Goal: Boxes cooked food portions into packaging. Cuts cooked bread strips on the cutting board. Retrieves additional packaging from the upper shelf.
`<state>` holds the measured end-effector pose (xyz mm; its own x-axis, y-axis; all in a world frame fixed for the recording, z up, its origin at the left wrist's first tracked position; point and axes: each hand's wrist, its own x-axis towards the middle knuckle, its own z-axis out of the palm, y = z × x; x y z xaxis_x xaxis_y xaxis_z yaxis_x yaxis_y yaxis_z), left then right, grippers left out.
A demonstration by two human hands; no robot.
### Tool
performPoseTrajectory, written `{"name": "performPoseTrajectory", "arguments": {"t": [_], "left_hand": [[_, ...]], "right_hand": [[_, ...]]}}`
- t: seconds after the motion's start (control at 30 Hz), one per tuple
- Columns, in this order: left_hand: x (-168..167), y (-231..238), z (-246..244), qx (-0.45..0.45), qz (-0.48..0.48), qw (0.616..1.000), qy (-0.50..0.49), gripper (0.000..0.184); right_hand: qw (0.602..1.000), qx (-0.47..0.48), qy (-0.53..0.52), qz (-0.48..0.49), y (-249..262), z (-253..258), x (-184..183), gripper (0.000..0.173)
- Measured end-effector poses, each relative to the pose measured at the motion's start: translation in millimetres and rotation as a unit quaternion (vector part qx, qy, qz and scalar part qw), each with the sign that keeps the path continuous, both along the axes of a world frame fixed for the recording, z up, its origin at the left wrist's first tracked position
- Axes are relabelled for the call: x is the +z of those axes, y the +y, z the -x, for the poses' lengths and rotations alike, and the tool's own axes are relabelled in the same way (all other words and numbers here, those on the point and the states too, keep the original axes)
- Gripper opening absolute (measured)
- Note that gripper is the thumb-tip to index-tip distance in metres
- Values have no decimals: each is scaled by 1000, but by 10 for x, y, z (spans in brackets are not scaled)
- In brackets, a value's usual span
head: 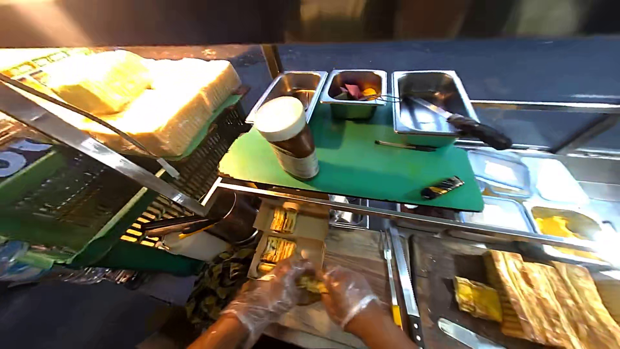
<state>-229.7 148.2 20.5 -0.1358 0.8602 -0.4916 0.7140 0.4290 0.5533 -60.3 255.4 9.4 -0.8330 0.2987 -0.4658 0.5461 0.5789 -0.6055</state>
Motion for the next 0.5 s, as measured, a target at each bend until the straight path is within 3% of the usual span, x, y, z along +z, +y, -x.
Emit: {"name": "performPoseTrajectory", "arguments": {"t": [0.13, 0.27, 0.37, 0.5], "left_hand": [[-388, -135, 626, 36, -53, 998, -12, 47], [-986, -206, 750, 0, -94, 994, -54, 34], [-1092, -291, 686, -45, -108, 992, 38, 34], [-1211, -314, 645, -45, -137, 979, 142, 28]], "right_hand": [[996, -50, 35, -71, -241, 652, -378, 41], [992, -9, -81, -99, -247, 660, -664, 38], [985, 12, -103, -138, -288, 592, -674, 37], [974, -17, -179, -136, -265, 837, -651, 47]]}}
